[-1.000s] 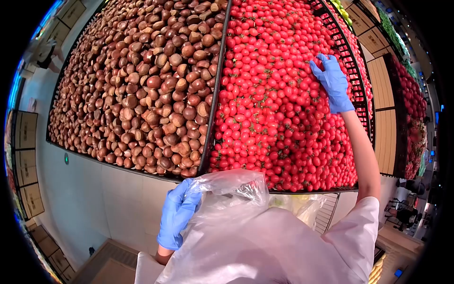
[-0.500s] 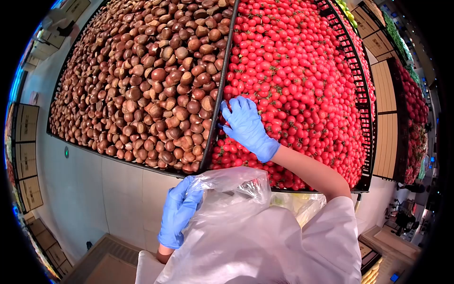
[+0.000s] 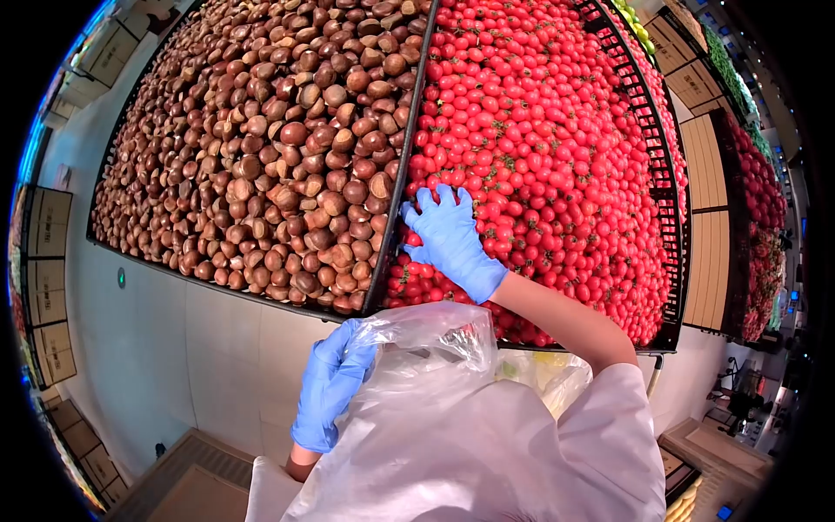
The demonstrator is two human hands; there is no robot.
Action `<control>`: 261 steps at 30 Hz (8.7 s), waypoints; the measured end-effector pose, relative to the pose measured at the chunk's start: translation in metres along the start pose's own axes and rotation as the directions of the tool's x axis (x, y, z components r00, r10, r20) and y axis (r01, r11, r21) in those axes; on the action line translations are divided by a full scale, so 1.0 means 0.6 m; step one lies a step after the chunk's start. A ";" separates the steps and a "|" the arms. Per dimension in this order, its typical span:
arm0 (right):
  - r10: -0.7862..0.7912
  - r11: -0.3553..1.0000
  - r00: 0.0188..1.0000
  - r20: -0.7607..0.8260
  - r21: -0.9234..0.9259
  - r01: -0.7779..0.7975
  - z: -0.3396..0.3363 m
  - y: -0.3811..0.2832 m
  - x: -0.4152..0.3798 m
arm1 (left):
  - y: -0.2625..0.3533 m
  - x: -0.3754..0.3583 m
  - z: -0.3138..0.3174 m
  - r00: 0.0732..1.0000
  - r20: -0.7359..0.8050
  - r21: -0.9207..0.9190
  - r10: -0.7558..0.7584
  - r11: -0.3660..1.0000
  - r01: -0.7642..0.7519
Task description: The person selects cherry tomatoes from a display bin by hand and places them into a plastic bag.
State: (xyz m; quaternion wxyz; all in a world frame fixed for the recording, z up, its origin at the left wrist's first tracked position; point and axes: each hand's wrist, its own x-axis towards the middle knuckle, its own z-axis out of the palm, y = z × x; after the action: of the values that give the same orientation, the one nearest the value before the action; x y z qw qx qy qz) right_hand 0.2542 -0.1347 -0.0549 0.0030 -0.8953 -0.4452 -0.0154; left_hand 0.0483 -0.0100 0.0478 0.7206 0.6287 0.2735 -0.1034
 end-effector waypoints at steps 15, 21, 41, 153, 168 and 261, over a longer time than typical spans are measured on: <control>0.081 0.996 0.997 -0.008 0.027 -0.081 0.007 -0.008 0.000 | -0.005 -0.011 -0.001 0.995 -0.091 -0.013 0.043 0.999 -0.044; 0.038 0.999 0.996 0.077 -0.038 -0.035 -0.003 -0.004 -0.006 | -0.010 -0.015 -0.006 0.997 -0.070 0.006 0.033 0.999 -0.033; 0.139 0.984 0.984 -0.115 0.127 -0.124 -0.067 0.040 -0.006 | -0.009 -0.008 -0.012 0.999 -0.038 -0.022 -0.005 1.000 0.005; 0.061 -0.806 0.844 0.533 0.525 -0.274 -0.128 0.089 -0.066 | -0.036 -0.016 -0.005 1.000 0.016 0.343 0.002 0.939 -0.008; 0.642 0.696 0.720 -0.263 0.593 -0.405 -0.176 0.377 -0.041 | -0.029 -0.015 -0.006 1.000 0.004 0.400 -0.006 0.916 0.004; -0.420 0.906 0.871 0.256 0.166 0.388 0.010 0.027 -0.105 | -0.035 -0.010 -0.012 0.998 0.050 0.457 0.041 0.888 -0.059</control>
State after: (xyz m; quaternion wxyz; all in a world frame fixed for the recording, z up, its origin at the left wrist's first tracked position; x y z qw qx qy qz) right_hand 0.2291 -0.1943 -0.0625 -0.0157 -0.7734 -0.6186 0.1379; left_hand 0.0311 -0.0083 0.0326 0.5599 0.7854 0.2110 -0.1587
